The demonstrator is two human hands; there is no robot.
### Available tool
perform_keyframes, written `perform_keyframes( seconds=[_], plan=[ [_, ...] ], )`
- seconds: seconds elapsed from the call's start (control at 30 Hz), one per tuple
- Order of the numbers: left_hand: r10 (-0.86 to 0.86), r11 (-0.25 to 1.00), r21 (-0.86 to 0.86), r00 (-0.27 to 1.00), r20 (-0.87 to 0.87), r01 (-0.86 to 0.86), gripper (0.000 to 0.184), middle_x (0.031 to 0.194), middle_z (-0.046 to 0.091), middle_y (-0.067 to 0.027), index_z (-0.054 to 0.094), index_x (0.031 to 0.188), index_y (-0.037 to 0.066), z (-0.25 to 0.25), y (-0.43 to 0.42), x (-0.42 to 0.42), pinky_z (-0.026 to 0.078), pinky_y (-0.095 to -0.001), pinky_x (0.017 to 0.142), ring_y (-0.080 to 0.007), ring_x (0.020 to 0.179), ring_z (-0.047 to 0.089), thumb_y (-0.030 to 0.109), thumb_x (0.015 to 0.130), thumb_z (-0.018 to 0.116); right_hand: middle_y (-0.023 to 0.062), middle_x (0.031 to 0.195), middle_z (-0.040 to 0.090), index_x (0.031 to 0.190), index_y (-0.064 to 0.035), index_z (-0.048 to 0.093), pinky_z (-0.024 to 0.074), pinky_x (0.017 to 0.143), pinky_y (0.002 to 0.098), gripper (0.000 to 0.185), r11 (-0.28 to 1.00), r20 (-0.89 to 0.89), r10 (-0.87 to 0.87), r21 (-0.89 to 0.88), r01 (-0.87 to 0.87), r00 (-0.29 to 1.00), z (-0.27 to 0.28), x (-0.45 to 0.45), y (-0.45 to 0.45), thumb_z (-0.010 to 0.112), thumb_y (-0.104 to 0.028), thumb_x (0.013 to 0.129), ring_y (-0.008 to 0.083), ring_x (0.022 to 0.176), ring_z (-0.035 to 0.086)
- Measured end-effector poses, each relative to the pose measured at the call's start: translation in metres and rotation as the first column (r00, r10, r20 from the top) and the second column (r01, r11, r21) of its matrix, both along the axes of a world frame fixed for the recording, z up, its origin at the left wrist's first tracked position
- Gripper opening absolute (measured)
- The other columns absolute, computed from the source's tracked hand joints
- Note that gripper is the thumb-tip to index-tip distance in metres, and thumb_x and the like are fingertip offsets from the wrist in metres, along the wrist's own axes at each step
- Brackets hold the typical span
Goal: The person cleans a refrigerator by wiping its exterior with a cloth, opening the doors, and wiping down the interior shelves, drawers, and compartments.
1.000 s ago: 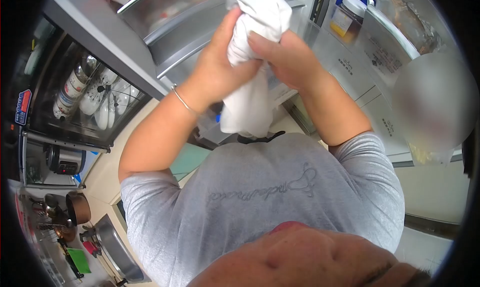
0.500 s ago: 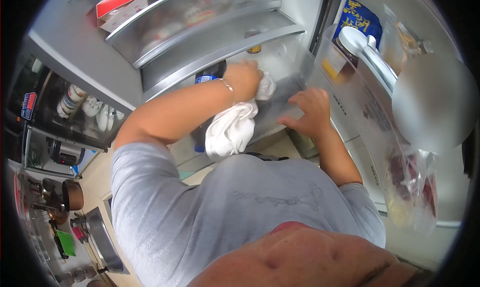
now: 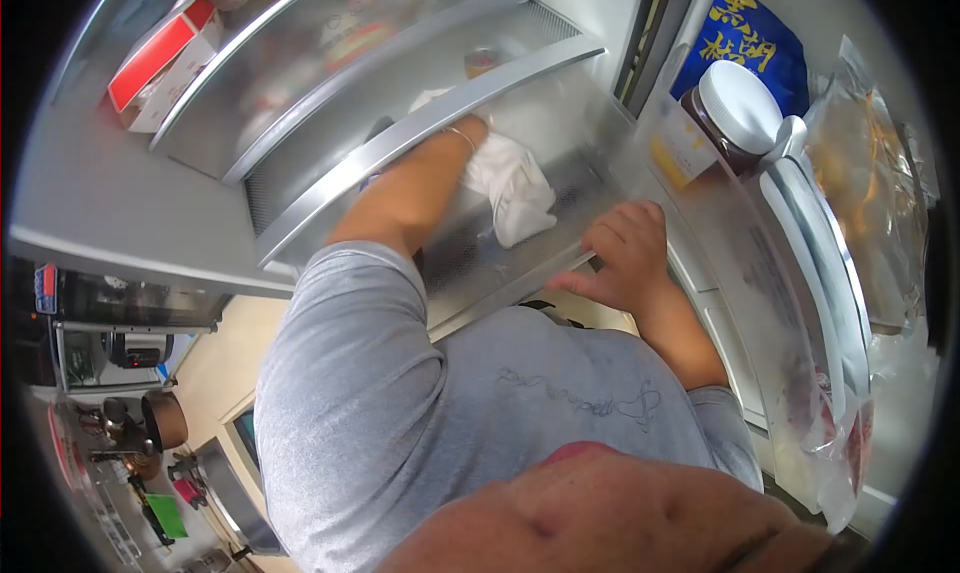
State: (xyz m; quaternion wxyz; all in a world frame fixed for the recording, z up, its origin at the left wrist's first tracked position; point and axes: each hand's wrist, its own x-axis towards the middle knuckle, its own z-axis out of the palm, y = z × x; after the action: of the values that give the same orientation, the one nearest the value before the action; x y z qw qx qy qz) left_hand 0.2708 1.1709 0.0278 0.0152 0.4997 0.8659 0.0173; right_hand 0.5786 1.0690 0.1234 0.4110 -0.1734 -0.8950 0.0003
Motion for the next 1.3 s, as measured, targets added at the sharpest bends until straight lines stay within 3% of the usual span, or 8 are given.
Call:
perform_keyframes(
  seconds=[0.2,0.4,0.53,0.63,0.67,1.0,1.17,1.3],
  plan=[
    [-0.036,0.996,-0.076,0.999,0.004,0.036,0.047,0.137,0.041,-0.0222,0.053,0.126,0.012,0.001,0.020,-0.029,0.036,-0.0456,0.103,-0.0399,0.126,0.042,0.033,0.084,0.053,-0.0009,0.068,0.048,0.064,-0.0156,0.046,0.0324,0.069,0.0360,0.054,1.000,-0.035,0.002,-0.012,-0.003,0.999,0.005,-0.010,0.005,0.074,-0.061,0.058,0.0208,0.068,0.047],
    [-0.335,0.918,-0.207,0.941,0.047,0.337,0.038,0.128,0.053,-0.0245,0.063,0.116,0.010,0.032,0.007,0.034,0.041,-0.0397,0.101,-0.0375,0.120,0.051,0.027,0.083,0.055,-0.0005,0.065,0.045,0.062,-0.0157,0.045,0.0303,0.068,0.0353,0.055,1.000,-0.025,0.011,-0.018,-0.011,1.000,0.003,-0.017,0.009,0.073,-0.063,0.058,0.0206,0.066,0.046],
    [-0.408,0.912,0.051,0.885,0.224,0.407,0.039,0.128,0.051,-0.0230,0.060,0.118,0.008,0.035,0.016,0.042,0.042,-0.0404,0.098,-0.0365,0.116,0.053,0.021,0.082,0.054,-0.0004,0.065,0.045,0.062,-0.0155,0.045,0.0298,0.068,0.0352,0.056,1.000,-0.043,0.016,-0.007,-0.016,0.999,0.003,-0.016,0.007,0.072,-0.064,0.057,0.0208,0.065,0.045],
    [-0.300,0.836,0.464,0.952,-0.061,0.293,0.041,0.124,0.053,-0.0204,0.059,0.121,0.013,-0.083,0.109,0.001,0.043,-0.0400,0.098,-0.0367,0.116,0.053,0.019,0.081,0.057,-0.0005,0.066,0.045,0.063,-0.0154,0.045,0.0299,0.068,0.0353,0.055,1.000,-0.042,0.015,-0.014,-0.016,0.999,0.005,-0.014,0.010,0.073,-0.063,0.057,0.0210,0.066,0.045],
    [-0.249,0.824,0.508,0.966,-0.073,0.251,0.041,0.124,0.053,-0.0201,0.059,0.121,0.013,-0.082,0.117,0.002,0.043,-0.0401,0.098,-0.0366,0.116,0.053,0.019,0.081,0.058,-0.0006,0.066,0.045,0.064,-0.0153,0.046,0.0299,0.068,0.0353,0.055,0.999,-0.055,0.029,-0.028,-0.030,0.998,0.004,-0.013,0.009,0.073,-0.063,0.056,0.0211,0.066,0.044],
    [-0.181,0.961,0.189,0.975,-0.126,0.203,0.041,0.124,0.054,-0.0174,0.060,0.122,0.017,-0.014,0.096,0.036,0.046,-0.0413,0.096,-0.0354,0.117,0.052,0.019,0.081,0.059,-0.0010,0.067,0.045,0.065,-0.0159,0.047,0.0307,0.068,0.0353,0.055,0.999,-0.063,0.026,-0.028,-0.028,0.998,0.003,-0.014,0.010,0.075,-0.062,0.054,0.0203,0.068,0.045],
    [-0.397,0.901,-0.227,0.913,-0.096,0.369,0.041,0.124,0.054,-0.0161,0.060,0.123,0.019,0.027,0.065,0.056,0.047,-0.0419,0.094,-0.0348,0.118,0.051,0.019,0.082,0.060,-0.0014,0.068,0.046,0.064,-0.0163,0.047,0.0313,0.070,0.0356,0.054,0.999,-0.043,0.030,-0.039,-0.031,0.999,0.002,-0.016,0.011,0.075,-0.062,0.054,0.0203,0.069,0.047],
    [-0.534,0.815,-0.273,0.845,-0.011,0.512,0.041,0.125,0.052,-0.0147,0.060,0.123,0.020,0.044,0.022,0.084,0.048,-0.0426,0.093,-0.0339,0.117,0.051,0.021,0.082,0.061,-0.0015,0.069,0.048,0.064,-0.0163,0.048,0.0317,0.071,0.0354,0.054,0.999,-0.054,0.026,-0.028,-0.028,0.998,0.005,-0.018,0.008,0.075,-0.063,0.054,0.0201,0.070,0.048]
  ],
)
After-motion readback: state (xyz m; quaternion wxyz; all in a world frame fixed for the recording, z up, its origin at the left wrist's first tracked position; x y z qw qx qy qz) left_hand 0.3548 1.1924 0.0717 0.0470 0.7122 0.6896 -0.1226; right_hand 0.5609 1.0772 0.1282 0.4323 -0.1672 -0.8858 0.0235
